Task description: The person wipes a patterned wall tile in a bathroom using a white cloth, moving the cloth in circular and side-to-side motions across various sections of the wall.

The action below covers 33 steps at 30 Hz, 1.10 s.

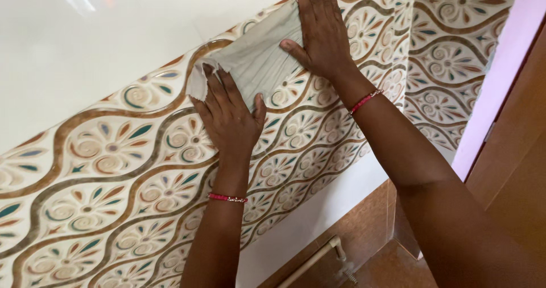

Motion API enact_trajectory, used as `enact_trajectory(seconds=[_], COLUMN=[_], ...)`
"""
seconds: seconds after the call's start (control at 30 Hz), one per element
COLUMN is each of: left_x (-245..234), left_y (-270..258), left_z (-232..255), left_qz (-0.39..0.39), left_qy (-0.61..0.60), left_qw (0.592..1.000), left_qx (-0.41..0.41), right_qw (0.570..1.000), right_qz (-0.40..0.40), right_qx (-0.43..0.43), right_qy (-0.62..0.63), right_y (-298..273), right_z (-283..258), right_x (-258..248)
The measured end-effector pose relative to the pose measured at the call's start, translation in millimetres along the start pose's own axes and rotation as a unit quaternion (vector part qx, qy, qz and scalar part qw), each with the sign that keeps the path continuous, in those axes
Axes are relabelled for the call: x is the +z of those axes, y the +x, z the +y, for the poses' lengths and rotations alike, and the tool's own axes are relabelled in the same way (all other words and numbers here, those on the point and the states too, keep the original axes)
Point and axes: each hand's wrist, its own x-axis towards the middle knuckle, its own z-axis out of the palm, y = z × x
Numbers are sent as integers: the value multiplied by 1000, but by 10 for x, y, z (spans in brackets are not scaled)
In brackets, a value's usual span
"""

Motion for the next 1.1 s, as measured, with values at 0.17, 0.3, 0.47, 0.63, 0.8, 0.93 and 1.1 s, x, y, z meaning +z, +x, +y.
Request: enact_trajectory(seconds=[0.17, 0.3, 0.47, 0.63, 0.8, 0.93, 1.1], left_x=[177, 329, 519, 697, 814, 909, 959], left_y=[275, 435, 616, 789, 865, 917, 920], left_z=[339, 594, 901, 1189, 1422, 1557, 1674], left_qz=[-5, -16, -19, -37, -21, -29, 3], left_qy=[-17, -23, -9, -11, -12, -15, 0], left_qw=[1000, 999, 999, 998, 998, 998, 997], left_qx=[11, 18, 41, 44, 53, 56, 80], right_qw=[1000, 999, 998, 996, 995, 993, 988], right_qz=[-1, 13, 40, 86, 63, 69, 84], right_qx=[27, 41, 44, 22, 74, 88, 127], right_qy=[11, 9, 14, 0, 30, 27, 18], right_y=[-57, -82, -108, -116, -118, -159, -378], right_z=[455, 773, 1176, 1511, 1745, 1908, 1996], right_x=[-30, -28, -34, -40, -80, -29, 44])
